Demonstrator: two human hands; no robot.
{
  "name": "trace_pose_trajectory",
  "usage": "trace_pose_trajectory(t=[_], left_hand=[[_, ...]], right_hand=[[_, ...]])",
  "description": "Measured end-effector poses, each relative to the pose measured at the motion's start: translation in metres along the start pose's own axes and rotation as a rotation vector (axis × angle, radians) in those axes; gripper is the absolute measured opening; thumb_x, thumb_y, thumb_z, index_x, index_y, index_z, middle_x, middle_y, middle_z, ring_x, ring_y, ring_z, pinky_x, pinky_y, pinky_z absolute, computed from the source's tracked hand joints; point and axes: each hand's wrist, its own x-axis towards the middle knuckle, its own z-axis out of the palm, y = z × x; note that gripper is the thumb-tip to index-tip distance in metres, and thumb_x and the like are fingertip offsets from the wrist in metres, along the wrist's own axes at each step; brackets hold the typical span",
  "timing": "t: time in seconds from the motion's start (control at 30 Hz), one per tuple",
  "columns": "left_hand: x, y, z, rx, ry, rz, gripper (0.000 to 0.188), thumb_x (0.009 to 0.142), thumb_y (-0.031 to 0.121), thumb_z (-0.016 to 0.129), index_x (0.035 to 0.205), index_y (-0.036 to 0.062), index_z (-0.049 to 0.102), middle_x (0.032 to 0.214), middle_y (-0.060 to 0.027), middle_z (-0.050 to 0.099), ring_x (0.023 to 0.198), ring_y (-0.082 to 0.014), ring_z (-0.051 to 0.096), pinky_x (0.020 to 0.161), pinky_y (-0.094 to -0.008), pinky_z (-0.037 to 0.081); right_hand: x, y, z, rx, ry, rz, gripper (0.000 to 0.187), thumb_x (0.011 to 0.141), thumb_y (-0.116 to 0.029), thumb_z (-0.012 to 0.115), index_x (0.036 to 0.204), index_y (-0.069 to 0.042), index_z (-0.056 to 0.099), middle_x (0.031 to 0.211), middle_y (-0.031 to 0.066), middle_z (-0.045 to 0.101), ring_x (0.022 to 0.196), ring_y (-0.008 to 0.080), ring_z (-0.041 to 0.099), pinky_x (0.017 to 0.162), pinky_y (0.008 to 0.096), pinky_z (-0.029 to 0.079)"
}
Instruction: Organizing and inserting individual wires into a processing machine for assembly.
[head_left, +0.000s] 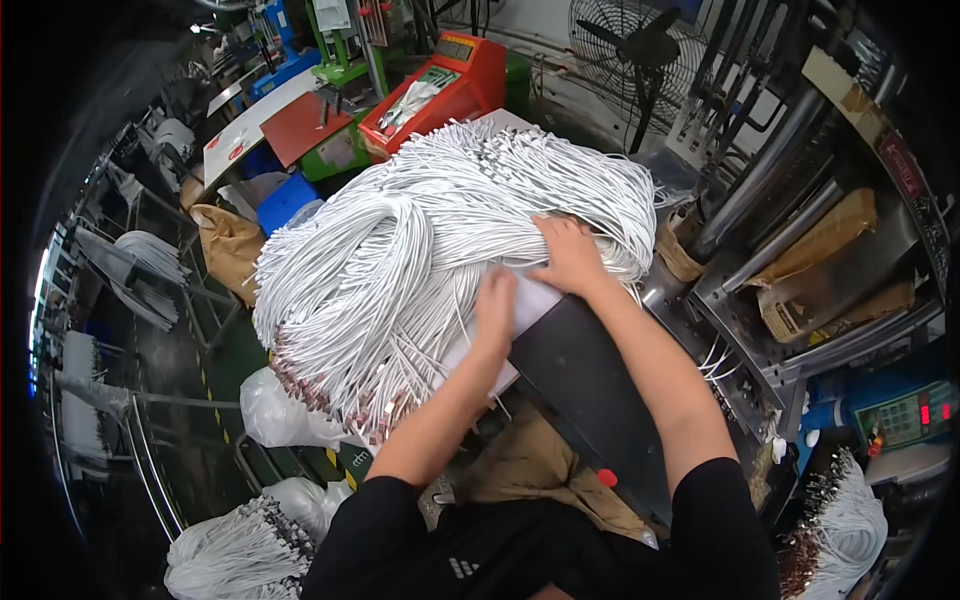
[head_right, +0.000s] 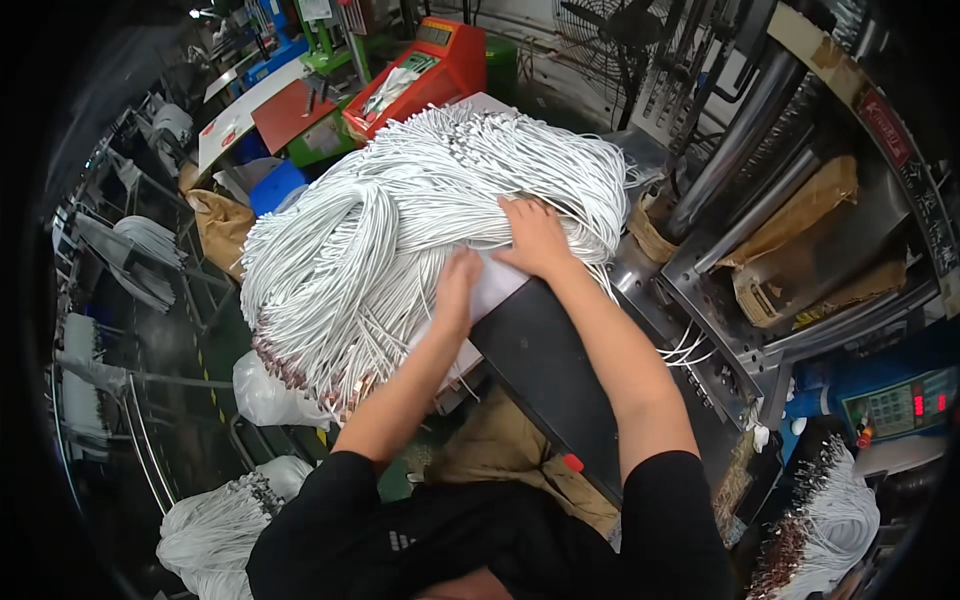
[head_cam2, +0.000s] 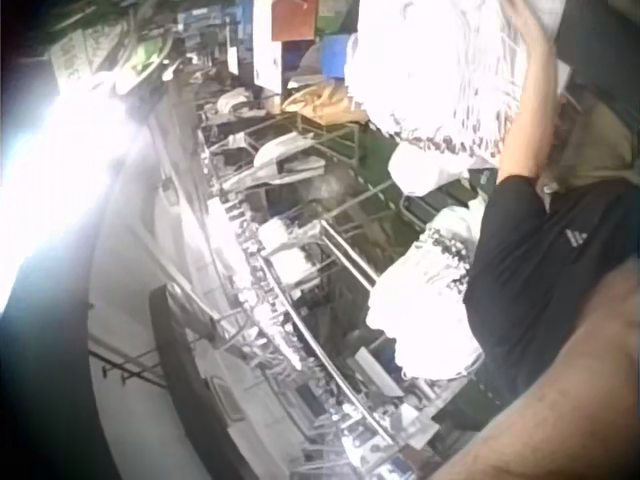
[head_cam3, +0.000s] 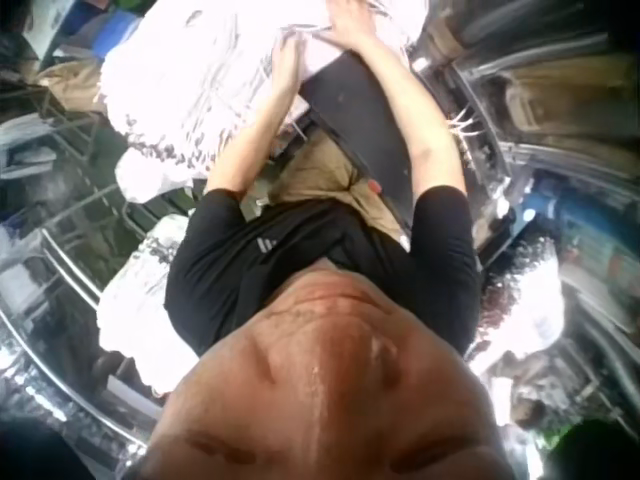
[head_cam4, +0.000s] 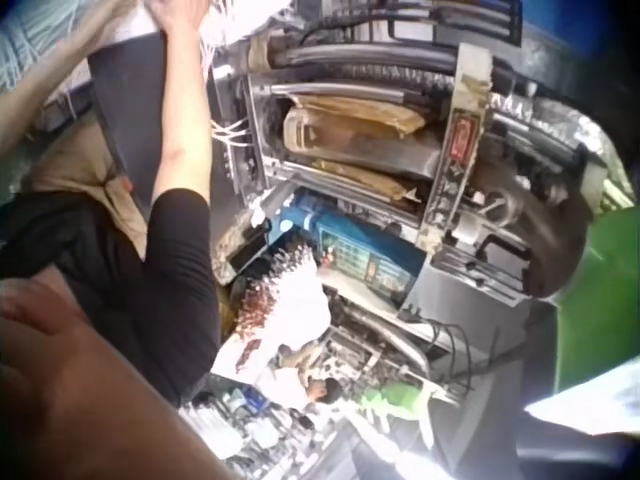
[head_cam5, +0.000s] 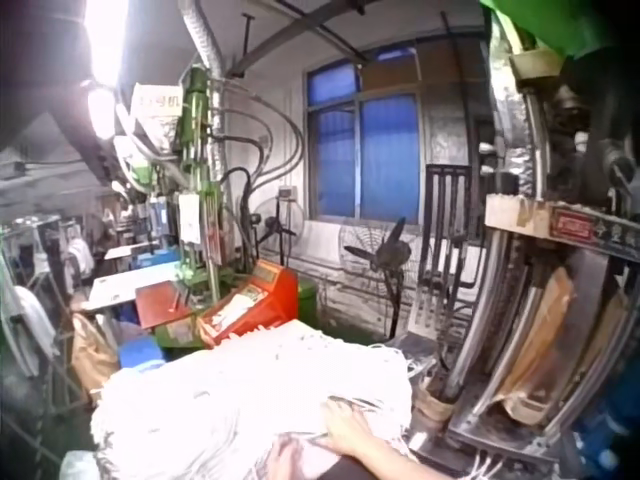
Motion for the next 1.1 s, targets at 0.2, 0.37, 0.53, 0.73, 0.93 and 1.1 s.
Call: trace_pose_trajectory(t=[0.2, 0.37, 0.53, 0.73, 0.93, 1.1], left_hand=[[0.039, 0.042, 0.088, -0.449, 0.255, 0.016, 0.05, 0.101, 0.035, 0.054, 0.128, -0.0069, 0.057, 0.127, -0.0122, 0.063, 0.12, -0.0228, 0.056, 0.099, -0.0366, 0.044], [0.117, 0.096, 0.129, 0.306, 0.186, 0.325, 0.065, 0.098, 0.05, 0.053, 0.117, -0.0103, 0.064, 0.116, -0.0244, 0.068, 0.112, -0.0371, 0.063, 0.099, -0.043, 0.045], [0.169, 0.158, 0.149, 0.971, 0.206, 0.203, 0.086, 0.094, 0.072, 0.039, 0.107, -0.0061, 0.071, 0.109, -0.0286, 0.069, 0.113, -0.0443, 0.062, 0.101, -0.0453, 0.044], [0.18, 0.141, 0.095, 0.001, 0.044, 0.175, 0.093, 0.089, 0.079, 0.038, 0.131, -0.0017, 0.057, 0.138, -0.0259, 0.054, 0.126, -0.0385, 0.054, 0.107, -0.0477, 0.039], [0.166, 0.164, 0.108, 0.406, 0.271, 0.126, 0.082, 0.093, 0.071, 0.04, 0.106, -0.002, 0.073, 0.111, -0.0196, 0.072, 0.11, -0.038, 0.066, 0.099, -0.046, 0.047], [0.23, 0.22, 0.026, 1.03, 0.302, 0.395, 0.081, 0.092, 0.07, 0.042, 0.105, -0.0042, 0.072, 0.113, -0.0225, 0.071, 0.109, -0.0413, 0.066, 0.096, -0.0479, 0.049]], right_hand=[[-0.011, 0.02, 0.008, -0.134, -0.034, 0.189, 0.045, 0.079, -0.022, 0.074, 0.115, 0.001, 0.058, 0.117, 0.0161, 0.065, 0.112, 0.0353, 0.06, 0.093, 0.0468, 0.047], [0.017, 0.0, -0.037, 0.237, 0.092, 0.442, 0.039, 0.081, -0.02, 0.072, 0.112, -0.001, 0.057, 0.111, 0.0212, 0.065, 0.107, 0.0411, 0.061, 0.091, 0.0492, 0.049], [0.038, 0.028, -0.043, 0.292, 0.205, 0.625, 0.037, 0.081, -0.019, 0.072, 0.109, 0.0, 0.056, 0.105, 0.0227, 0.066, 0.101, 0.0426, 0.063, 0.087, 0.0509, 0.05], [0.009, 0.034, -0.019, 0.203, 0.118, 0.474, 0.043, 0.081, -0.017, 0.072, 0.115, -0.001, 0.052, 0.108, 0.0232, 0.065, 0.103, 0.0415, 0.061, 0.088, 0.0501, 0.049], [-0.003, 0.04, -0.019, 0.218, 0.15, 0.451, 0.046, 0.082, -0.018, 0.073, 0.118, -0.001, 0.051, 0.112, 0.0221, 0.063, 0.106, 0.0402, 0.059, 0.09, 0.0487, 0.048], [0.005, 0.015, -0.01, 0.19, 0.2, 0.369, 0.058, 0.082, -0.022, 0.075, 0.129, 0.0, 0.05, 0.117, 0.0215, 0.061, 0.112, 0.0395, 0.056, 0.095, 0.0463, 0.046]])
